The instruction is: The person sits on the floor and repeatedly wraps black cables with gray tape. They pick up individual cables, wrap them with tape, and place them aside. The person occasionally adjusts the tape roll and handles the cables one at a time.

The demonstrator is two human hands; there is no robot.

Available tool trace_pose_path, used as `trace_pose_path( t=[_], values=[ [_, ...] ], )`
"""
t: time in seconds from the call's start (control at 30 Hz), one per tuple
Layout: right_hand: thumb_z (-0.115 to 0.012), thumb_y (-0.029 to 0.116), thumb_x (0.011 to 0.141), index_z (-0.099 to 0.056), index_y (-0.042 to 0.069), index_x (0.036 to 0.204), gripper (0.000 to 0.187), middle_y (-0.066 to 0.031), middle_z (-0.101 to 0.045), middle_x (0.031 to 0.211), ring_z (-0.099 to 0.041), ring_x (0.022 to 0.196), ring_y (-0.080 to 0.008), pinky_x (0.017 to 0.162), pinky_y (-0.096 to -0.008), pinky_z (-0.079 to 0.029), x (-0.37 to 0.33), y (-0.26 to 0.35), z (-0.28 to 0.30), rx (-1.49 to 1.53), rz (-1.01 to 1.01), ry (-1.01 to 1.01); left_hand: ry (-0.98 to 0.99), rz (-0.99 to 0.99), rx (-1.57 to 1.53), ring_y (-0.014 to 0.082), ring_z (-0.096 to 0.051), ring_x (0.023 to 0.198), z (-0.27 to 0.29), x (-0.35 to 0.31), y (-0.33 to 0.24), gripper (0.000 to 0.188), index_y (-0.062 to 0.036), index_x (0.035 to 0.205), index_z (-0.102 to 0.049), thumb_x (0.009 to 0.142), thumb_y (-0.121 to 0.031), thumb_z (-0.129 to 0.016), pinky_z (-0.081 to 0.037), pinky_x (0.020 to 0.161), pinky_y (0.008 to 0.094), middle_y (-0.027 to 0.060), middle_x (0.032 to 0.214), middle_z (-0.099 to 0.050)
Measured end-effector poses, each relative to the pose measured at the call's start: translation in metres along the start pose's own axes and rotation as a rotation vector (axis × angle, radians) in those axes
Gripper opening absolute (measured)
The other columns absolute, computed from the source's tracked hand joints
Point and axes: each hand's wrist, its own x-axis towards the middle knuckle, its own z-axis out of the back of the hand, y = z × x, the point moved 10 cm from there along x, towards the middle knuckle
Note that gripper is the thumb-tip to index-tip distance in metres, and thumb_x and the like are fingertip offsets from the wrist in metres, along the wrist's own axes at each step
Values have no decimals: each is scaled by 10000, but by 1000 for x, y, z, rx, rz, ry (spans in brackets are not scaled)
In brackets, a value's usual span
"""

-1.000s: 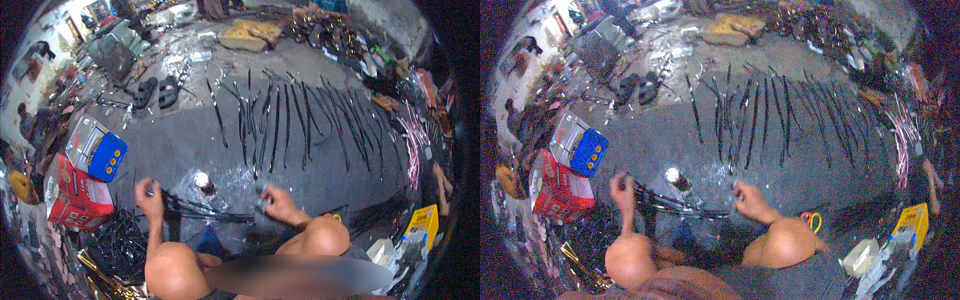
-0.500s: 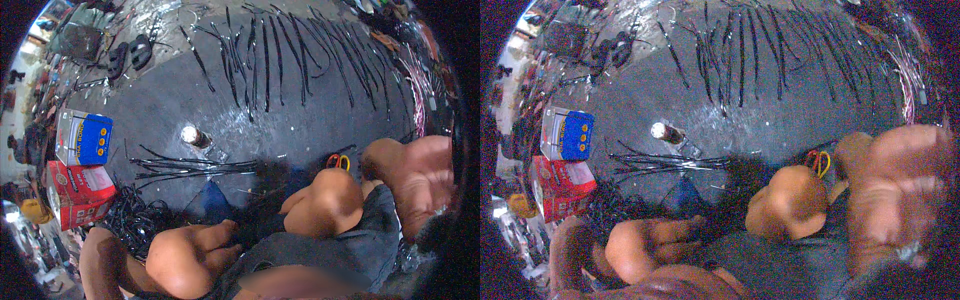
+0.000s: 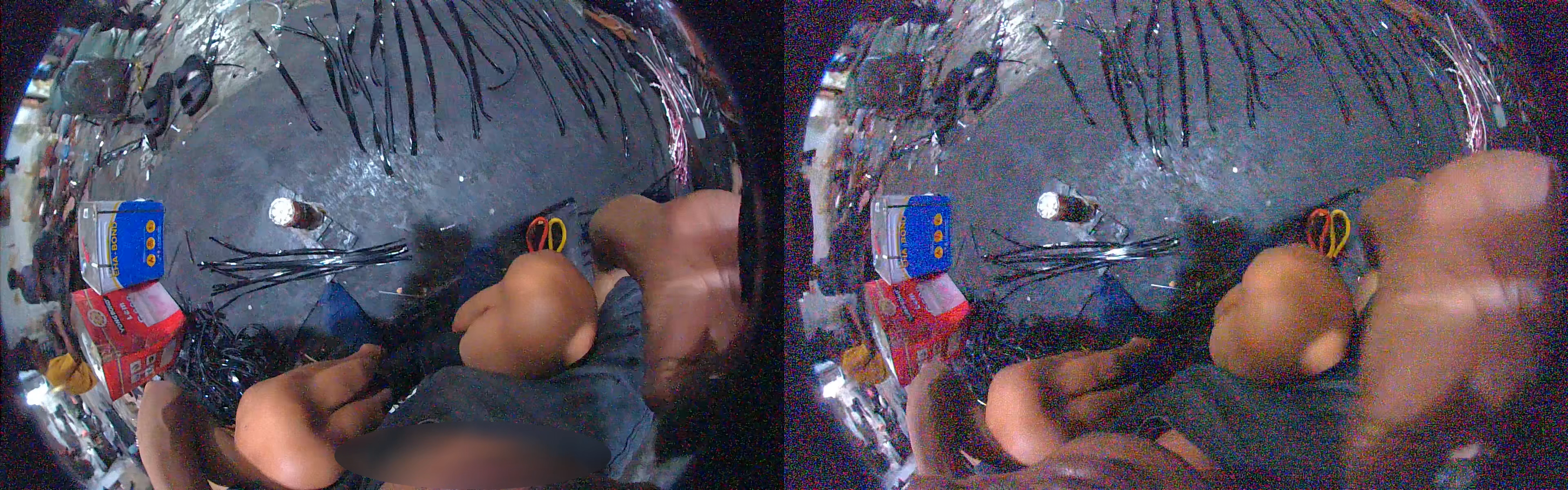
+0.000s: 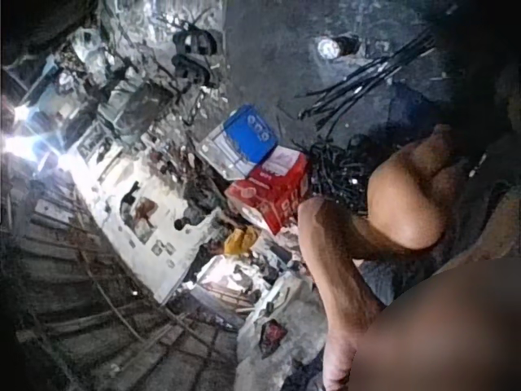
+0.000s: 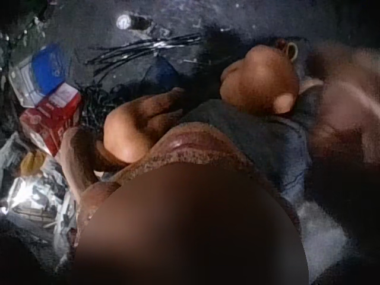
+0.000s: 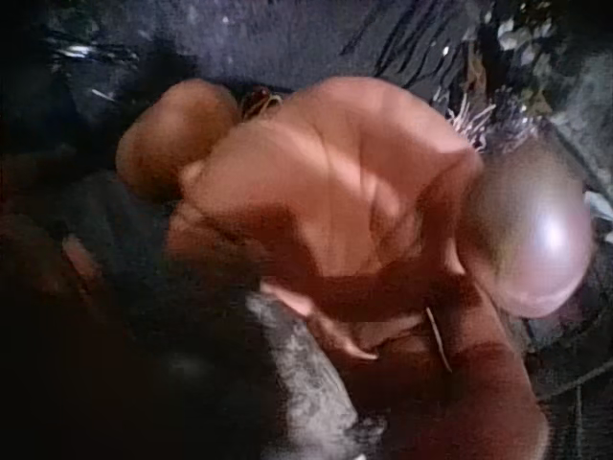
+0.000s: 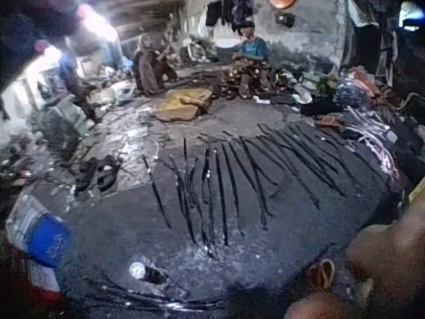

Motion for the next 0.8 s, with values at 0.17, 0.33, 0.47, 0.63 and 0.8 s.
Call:
trace_pose_path(
  t=[0.17,0.33,0.47,0.63,0.8],
  values=[
    [-627,378,820,-584,34,1119,458,-84,-633,985,-578,793,-171,680,-317,-465,-10,0,3,-43,-30,1,-30,24,-90,175,-503,1196,-12,-3,3,473,-75,1328,-457,919,-263,-598,-415,1005,284,127,1388,-432],
    [-617,380,824,-585,40,1110,445,-78,-627,982,-568,796,-169,682,-317,-457,-20,0,4,-66,-51,-1,-47,28,-139,176,-509,1182,-14,-7,3,460,-73,1312,-466,912,-253,-602,-419,994,285,123,1370,-443],
    [-610,381,828,-586,45,1103,434,-74,-622,979,-561,798,-168,683,-318,-451,-17,-8,3,-71,-58,15,-77,36,-157,176,-513,1171,-14,-9,11,449,-71,1299,-473,907,-245,-606,-423,985,285,120,1355,-451],
    [-600,382,833,-587,52,1094,421,-68,-617,975,-552,801,-165,685,-318,-444,-23,-8,14,-78,-57,5,-78,129,-169,177,-519,1157,-29,-24,46,436,-69,1283,-483,900,-236,-610,-427,973,285,116,1337,-462],
    [-591,383,837,-589,58,1085,409,-62,-611,971,-543,803,-163,687,-319,-436,-28,-10,15,-60,-50,-5,50,695,-138,177,-525,1143,-120,-105,165,423,-67,1266,-492,894,-226,-614,-431,962,286,112,1319,-473]
  ],
)
